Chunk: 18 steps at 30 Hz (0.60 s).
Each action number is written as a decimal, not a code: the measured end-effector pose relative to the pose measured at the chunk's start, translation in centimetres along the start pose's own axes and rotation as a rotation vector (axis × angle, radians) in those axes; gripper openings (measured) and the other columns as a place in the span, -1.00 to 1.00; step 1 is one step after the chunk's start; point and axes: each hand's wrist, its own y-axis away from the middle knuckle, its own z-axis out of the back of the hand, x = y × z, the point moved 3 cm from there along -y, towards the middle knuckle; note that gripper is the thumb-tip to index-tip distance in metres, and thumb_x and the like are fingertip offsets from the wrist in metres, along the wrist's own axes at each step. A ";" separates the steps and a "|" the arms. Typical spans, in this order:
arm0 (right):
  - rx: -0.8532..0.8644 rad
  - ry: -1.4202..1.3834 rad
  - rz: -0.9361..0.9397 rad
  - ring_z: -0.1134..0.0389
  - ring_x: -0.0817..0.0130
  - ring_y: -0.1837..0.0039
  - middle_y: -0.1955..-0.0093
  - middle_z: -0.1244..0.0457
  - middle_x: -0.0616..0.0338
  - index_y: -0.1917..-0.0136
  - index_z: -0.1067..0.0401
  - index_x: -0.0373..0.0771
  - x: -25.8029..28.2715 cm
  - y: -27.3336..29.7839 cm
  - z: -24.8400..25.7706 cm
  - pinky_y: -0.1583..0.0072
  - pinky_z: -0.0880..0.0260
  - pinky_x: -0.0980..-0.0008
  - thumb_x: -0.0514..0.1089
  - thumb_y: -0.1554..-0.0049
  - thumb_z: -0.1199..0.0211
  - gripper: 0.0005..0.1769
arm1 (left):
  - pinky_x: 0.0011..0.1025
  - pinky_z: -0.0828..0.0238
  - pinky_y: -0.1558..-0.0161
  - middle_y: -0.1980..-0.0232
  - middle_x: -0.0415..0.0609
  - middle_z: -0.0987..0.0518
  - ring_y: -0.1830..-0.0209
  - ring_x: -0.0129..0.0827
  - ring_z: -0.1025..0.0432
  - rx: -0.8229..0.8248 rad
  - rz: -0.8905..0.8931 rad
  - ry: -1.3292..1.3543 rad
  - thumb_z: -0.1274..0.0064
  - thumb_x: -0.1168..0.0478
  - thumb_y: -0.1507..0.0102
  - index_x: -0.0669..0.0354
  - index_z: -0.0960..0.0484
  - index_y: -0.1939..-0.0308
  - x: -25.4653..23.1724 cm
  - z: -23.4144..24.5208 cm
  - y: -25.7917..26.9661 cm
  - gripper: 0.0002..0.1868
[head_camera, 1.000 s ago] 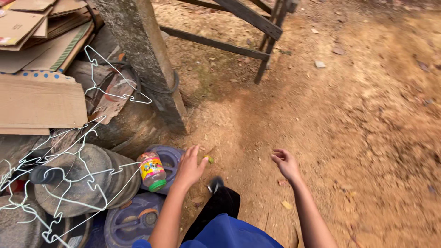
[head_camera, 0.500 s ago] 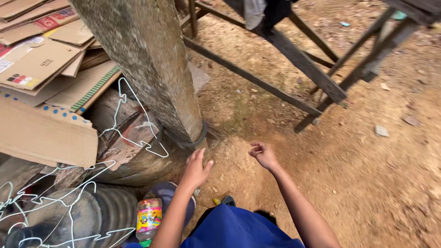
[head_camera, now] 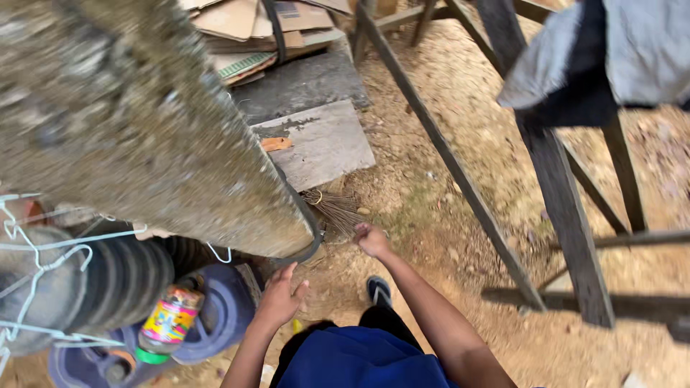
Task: The person sweeps leaves and debris on a dirt ground using a bundle of sticks. They adjust the broom by hand and move a plastic bottle during the task.
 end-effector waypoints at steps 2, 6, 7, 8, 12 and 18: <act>0.096 0.074 0.004 -0.41 0.41 0.16 0.18 -0.42 0.10 -0.19 -0.48 -0.21 -1.2 -2.5 0.4 0.07 -0.43 0.35 -0.19 -0.02 -0.22 -0.56 | -0.08 -0.05 -0.43 -0.46 0.14 -0.32 -0.46 0.02 -0.21 0.045 0.145 0.070 -0.07 -0.04 -0.28 0.05 -0.26 -0.48 -2.3 -2.1 -0.6 -0.27; 0.179 0.269 0.101 -0.46 0.18 -0.04 -0.02 -0.42 0.03 -0.33 -0.37 -0.16 -2.4 -7.1 0.1 -0.08 -0.45 0.21 -0.01 0.06 -0.42 -0.30 | -0.19 -0.12 -0.43 -0.43 0.22 -0.34 -0.44 0.07 -0.23 -0.041 0.091 0.149 -0.12 0.00 -0.27 0.20 -0.37 -0.36 -5.8 -5.6 -2.2 -0.36; 0.190 0.353 0.136 -0.44 0.11 -0.11 -0.10 -0.40 0.01 -0.38 -0.33 -0.13 -2.1 -8.6 -0.6 -0.14 -0.43 0.15 0.06 0.07 -0.45 -0.23 | -0.19 -0.12 -0.43 -0.43 0.22 -0.34 -0.44 0.07 -0.23 -0.064 0.116 0.154 -0.12 0.00 -0.27 0.20 -0.37 -0.36 -6.0 -6.3 -2.8 -0.36; 0.216 0.357 0.159 -0.44 0.11 -0.11 -0.10 -0.40 0.01 -0.38 -0.33 -0.13 -1.7 -10.1 -1.6 -0.14 -0.43 0.15 0.06 0.07 -0.45 -0.23 | -0.19 -0.15 -0.42 -0.42 0.21 -0.36 -0.43 0.07 -0.24 -0.102 0.106 0.186 -0.11 0.02 -0.27 0.21 -0.38 -0.35 -6.1 -6.9 -3.4 -0.37; 0.068 0.506 0.293 -0.21 -0.19 -0.38 -0.36 -0.13 -0.31 -0.43 -0.10 -0.31 -0.3 -15.0 -6.6 -0.32 -0.26 0.02 0.27 0.07 -0.59 0.09 | -0.20 -0.17 -0.41 -0.40 0.20 -0.38 -0.42 0.06 -0.26 -0.159 0.162 0.234 -0.10 0.06 -0.26 0.21 -0.41 -0.33 -5.0 -9.5 -3.2 -0.40; 0.057 0.381 0.275 -0.22 -0.14 -0.38 -0.56 0.01 -0.24 -0.58 0.01 -0.21 -0.3 -18.8 -11.9 -0.32 -0.32 0.13 0.11 0.15 -0.50 0.18 | -0.17 -0.22 -0.36 -0.39 0.20 -0.40 -0.38 0.09 -0.30 -0.303 0.348 0.238 -0.13 0.05 -0.26 0.22 -0.40 -0.32 -0.6 -11.8 -1.3 -0.40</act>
